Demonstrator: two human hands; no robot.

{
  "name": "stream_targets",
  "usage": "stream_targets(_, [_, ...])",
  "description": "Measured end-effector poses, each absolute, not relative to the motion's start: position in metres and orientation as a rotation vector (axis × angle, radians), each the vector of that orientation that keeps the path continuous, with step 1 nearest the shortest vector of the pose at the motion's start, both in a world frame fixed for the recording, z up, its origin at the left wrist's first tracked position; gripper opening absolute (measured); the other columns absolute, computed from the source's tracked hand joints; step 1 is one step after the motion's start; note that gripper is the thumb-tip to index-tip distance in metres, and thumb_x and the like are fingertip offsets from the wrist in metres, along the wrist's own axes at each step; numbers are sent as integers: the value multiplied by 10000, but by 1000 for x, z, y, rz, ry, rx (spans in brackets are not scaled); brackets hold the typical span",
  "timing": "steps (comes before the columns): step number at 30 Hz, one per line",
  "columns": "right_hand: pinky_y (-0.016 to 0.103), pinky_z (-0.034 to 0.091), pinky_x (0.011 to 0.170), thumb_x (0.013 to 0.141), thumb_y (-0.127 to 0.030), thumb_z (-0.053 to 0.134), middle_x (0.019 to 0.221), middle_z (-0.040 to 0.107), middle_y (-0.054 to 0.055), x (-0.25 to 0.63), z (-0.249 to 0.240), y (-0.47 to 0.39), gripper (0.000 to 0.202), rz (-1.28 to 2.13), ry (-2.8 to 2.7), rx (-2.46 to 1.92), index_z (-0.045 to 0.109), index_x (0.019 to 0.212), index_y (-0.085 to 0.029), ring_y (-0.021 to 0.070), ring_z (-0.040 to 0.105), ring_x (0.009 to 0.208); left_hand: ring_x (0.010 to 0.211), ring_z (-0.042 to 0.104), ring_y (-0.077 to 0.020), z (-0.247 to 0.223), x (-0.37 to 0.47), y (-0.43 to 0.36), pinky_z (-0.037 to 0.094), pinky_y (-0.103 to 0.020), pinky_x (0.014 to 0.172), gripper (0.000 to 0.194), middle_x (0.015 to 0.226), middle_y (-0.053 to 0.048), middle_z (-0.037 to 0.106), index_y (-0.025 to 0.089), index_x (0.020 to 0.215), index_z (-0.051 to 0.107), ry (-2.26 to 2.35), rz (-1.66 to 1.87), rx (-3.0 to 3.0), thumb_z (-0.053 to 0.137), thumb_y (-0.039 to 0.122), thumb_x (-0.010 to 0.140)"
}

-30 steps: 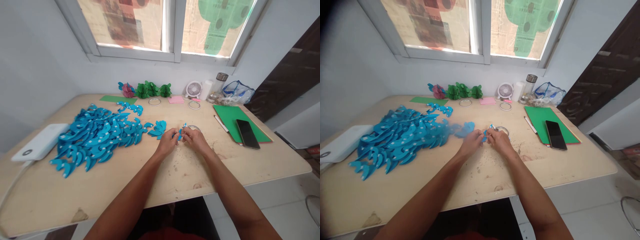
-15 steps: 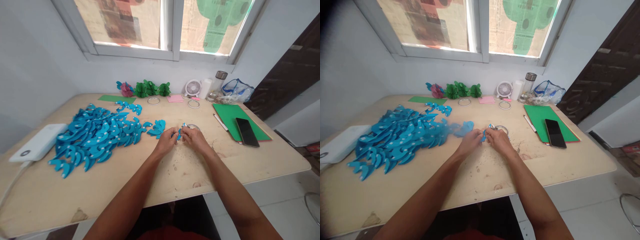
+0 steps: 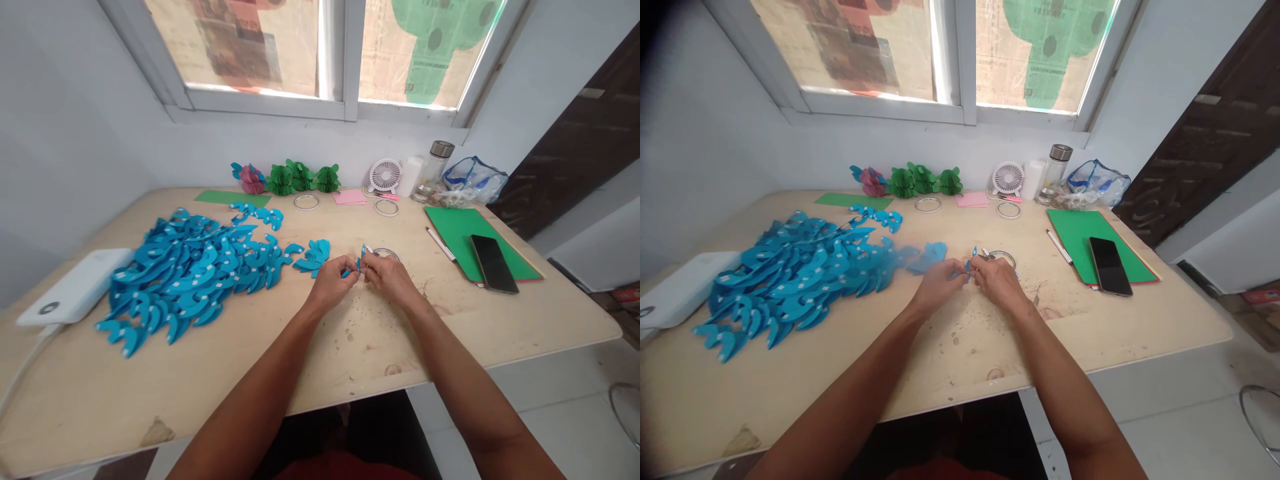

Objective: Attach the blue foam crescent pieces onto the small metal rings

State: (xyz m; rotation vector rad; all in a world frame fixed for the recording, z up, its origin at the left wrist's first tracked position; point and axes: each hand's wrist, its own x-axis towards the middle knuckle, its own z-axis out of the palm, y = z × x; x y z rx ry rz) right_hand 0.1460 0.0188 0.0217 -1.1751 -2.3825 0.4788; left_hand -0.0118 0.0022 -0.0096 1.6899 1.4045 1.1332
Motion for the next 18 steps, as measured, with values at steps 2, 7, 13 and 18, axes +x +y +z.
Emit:
stream_targets(2, [230, 292, 611, 820, -147, 455, 634, 630, -14, 146, 22, 19, 124, 474, -2387, -1173, 558, 806, -215, 128, 534, 611, 596, 524, -119, -9, -12, 2, 360, -226, 572, 66, 607, 25, 596, 183, 629, 577, 1407, 1125, 1684, 532, 200, 674])
stream_targets(7, [226, 288, 608, 829, -162, 445, 642, 628, -13, 147, 21, 19, 121, 487, -2404, -1142, 554, 806, -210, 123, 528, 612, 571, 513, -109, -7, -12, 2, 353, -216, 548, 80, 586, 30, 592, 177, 627, 587, 1407, 1100, 1651, 522, 195, 668])
stream_targets(13, [222, 300, 607, 850, -192, 418, 666, 628, -3, 147, 22, 20, 134, 503, -2449, -1145, 548, 819, -195, 126, 543, 625, 545, 504, -102, -4, -13, 1, 356, -212, 541, 89, 562, 37, 583, 171, 630, 593, 1409, 1067, 1630, 515, 200, 663])
stream_targets(18, [224, 299, 612, 847, -186, 411, 667, 616, 2, 148, 21, 21, 142, 478, -2468, -1128, 552, 827, -194, 129, 530, 632, 531, 506, -99, -2, -13, 0, 358, -208, 536, 87, 542, 39, 578, 170, 619, 593, 1407, 1060, 1615, 516, 182, 657])
